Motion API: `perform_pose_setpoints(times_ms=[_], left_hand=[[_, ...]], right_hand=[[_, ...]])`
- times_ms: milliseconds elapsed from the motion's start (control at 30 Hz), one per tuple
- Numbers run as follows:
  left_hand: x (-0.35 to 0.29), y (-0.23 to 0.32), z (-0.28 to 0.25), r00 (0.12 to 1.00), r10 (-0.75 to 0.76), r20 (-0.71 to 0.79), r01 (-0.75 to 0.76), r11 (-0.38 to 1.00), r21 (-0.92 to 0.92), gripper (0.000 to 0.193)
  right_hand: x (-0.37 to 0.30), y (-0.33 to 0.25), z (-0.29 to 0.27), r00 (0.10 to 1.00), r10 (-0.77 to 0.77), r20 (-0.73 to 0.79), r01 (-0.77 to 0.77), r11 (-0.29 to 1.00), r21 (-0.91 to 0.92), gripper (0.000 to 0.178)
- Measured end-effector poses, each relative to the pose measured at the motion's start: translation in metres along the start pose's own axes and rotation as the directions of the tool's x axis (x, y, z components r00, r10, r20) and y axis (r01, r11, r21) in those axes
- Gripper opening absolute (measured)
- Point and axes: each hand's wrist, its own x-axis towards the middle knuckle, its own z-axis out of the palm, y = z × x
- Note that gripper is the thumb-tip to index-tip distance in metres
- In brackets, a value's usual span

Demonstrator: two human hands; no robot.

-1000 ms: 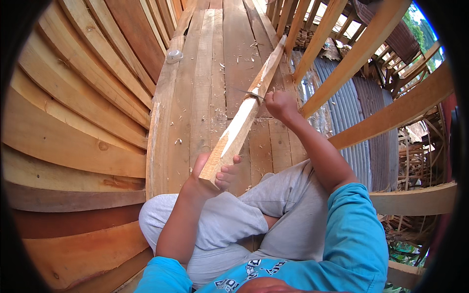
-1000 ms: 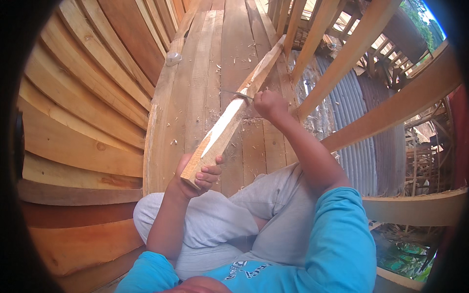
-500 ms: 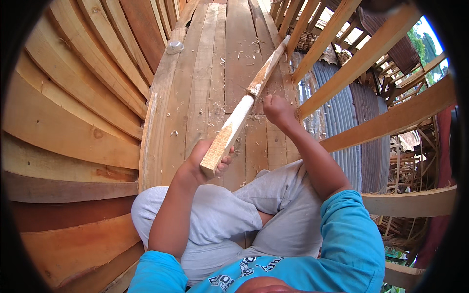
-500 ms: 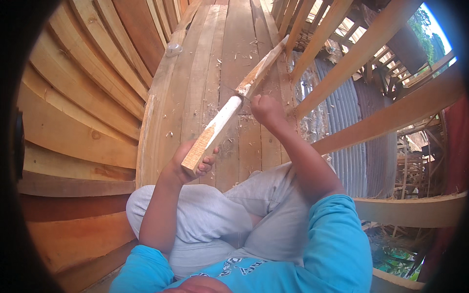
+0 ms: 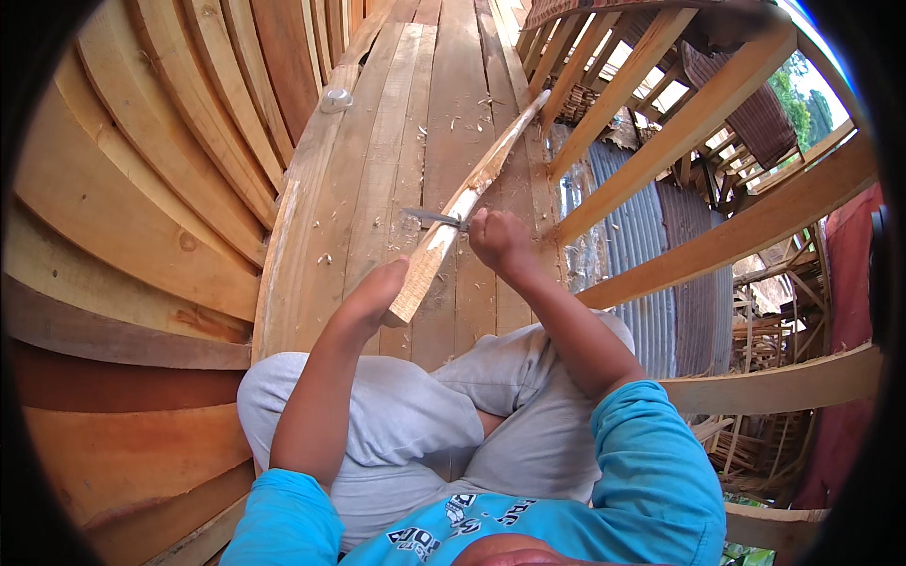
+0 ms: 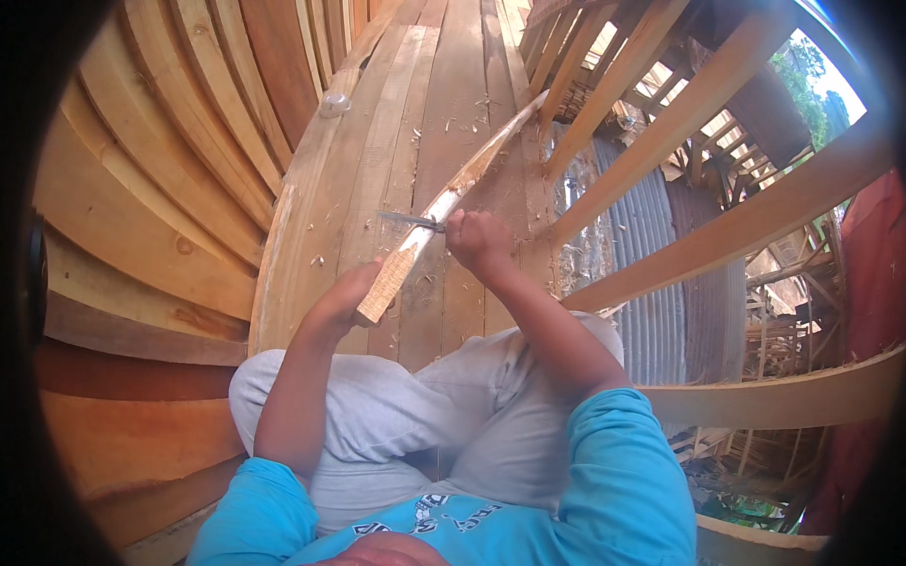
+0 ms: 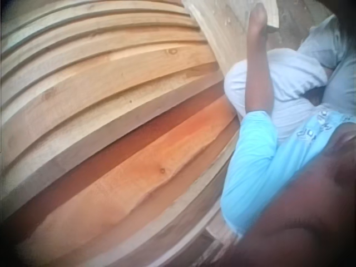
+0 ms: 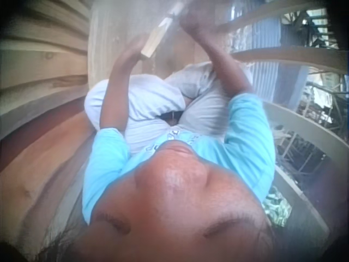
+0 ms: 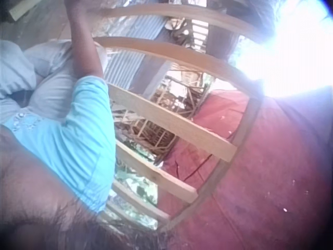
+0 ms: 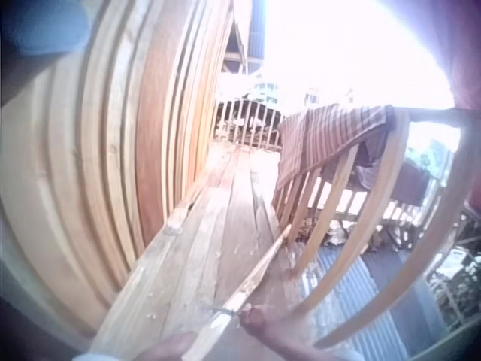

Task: The person sits cross-legged on a wooden floor and uses a knife to shave and shape a rectangular wooden plank. They repeatedly scrape the surface, removing thin wood shavings and gradually refining the plank's edges.

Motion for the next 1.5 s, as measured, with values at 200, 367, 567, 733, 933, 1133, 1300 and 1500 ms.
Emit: perform_pose_setpoints(times_ms=[200, 367, 567, 733, 933, 1133, 1300, 1500], left_hand=[[-0.004, -0.010, -0.008, 0.999, -0.002, -0.044, 0.003, 1.000, 0.023, 0.041], [-0.001, -0.027, -0.002, 0.996, -0.016, 0.086, 0.022, 0.997, -0.072, 0.039], [0.005, -0.036, 0.013, 0.999, -0.034, 0.020, 0.035, 0.999, -0.028, 0.041], [-0.001, -0.018, -0.004, 0.989, -0.072, -0.133, 0.079, 0.996, 0.049, 0.046], [0.016, -0.019, 0.001, 0.991, -0.006, -0.135, 0.030, 0.983, 0.180, 0.047], [0.010, -0.028, 0.041, 0.972, 0.192, -0.133, -0.126, 0.911, 0.393, 0.059], [-0.005, -0.013, 0.021, 0.964, 0.136, -0.228, -0.020, 0.894, 0.449, 0.061], [0.003, -0.022, 0.022, 0.958, 0.242, -0.156, -0.098, 0.784, 0.614, 0.062]], right_hand=[[-0.033, -0.048, -0.021, 0.977, 0.061, 0.202, -0.058, 0.998, -0.021, 0.050], [-0.002, 0.006, 0.000, 0.999, -0.015, 0.043, 0.014, 1.000, 0.009, 0.052], [-0.004, 0.026, 0.000, 0.995, 0.088, 0.054, -0.093, 0.992, 0.091, 0.053], [-0.047, -0.063, -0.023, 0.953, -0.028, 0.301, 0.005, 0.997, 0.079, 0.050], [-0.028, -0.030, -0.006, 0.985, -0.049, 0.166, 0.037, 0.997, 0.071, 0.048], [0.003, 0.039, -0.018, 0.991, 0.085, 0.104, -0.083, 0.996, -0.029, 0.045], [-0.025, -0.010, -0.014, 0.981, 0.057, 0.187, -0.054, 0.998, -0.021, 0.045], [-0.004, 0.031, 0.004, 1.000, -0.003, 0.001, 0.003, 1.000, -0.003, 0.048]])
